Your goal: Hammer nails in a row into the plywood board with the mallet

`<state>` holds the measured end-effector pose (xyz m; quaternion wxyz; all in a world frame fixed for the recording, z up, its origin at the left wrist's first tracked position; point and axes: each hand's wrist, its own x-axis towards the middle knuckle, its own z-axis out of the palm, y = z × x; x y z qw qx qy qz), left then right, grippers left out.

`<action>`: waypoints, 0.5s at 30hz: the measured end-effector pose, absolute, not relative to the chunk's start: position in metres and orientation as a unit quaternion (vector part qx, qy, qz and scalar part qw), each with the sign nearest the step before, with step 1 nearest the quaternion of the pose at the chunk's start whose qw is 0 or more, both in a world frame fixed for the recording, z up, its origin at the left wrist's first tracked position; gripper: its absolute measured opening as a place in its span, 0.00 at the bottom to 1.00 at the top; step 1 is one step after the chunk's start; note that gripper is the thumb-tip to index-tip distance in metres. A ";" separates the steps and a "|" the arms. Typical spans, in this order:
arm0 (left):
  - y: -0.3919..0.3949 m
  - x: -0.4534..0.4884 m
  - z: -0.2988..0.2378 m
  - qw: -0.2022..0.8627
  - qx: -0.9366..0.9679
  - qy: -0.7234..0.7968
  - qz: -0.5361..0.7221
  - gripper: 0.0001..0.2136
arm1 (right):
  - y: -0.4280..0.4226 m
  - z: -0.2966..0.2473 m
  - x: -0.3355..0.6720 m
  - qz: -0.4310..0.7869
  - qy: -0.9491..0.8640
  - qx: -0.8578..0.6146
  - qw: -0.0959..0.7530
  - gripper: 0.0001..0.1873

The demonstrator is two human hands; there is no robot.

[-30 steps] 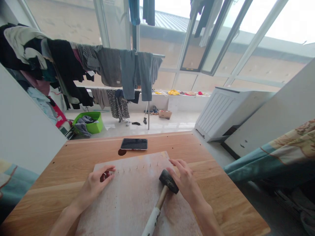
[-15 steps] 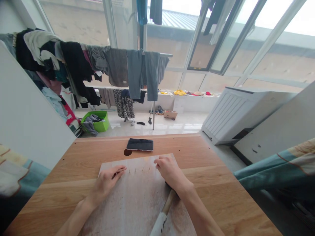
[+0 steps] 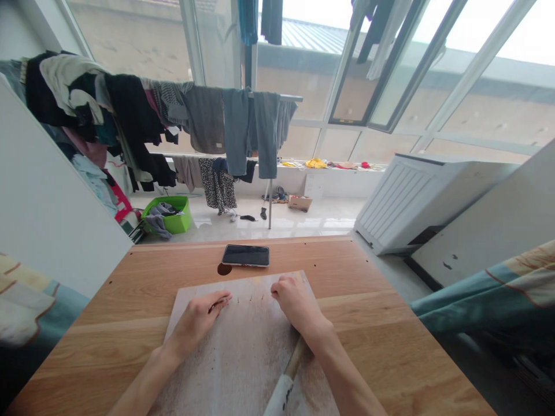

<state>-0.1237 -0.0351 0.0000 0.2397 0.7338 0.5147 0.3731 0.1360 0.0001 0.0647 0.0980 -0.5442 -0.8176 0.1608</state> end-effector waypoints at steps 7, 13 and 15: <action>-0.038 -0.122 -0.006 0.257 0.697 0.548 0.386 0.12 | -0.001 0.072 0.123 0.168 -0.822 -0.535 0.104 0.15; -0.035 -0.110 -0.005 0.237 0.751 0.527 0.319 0.13 | -0.003 0.070 0.108 0.169 -0.823 -0.535 0.087 0.17; -0.032 -0.106 -0.001 0.224 0.770 0.524 0.287 0.13 | -0.005 0.073 0.107 0.169 -0.825 -0.532 0.091 0.17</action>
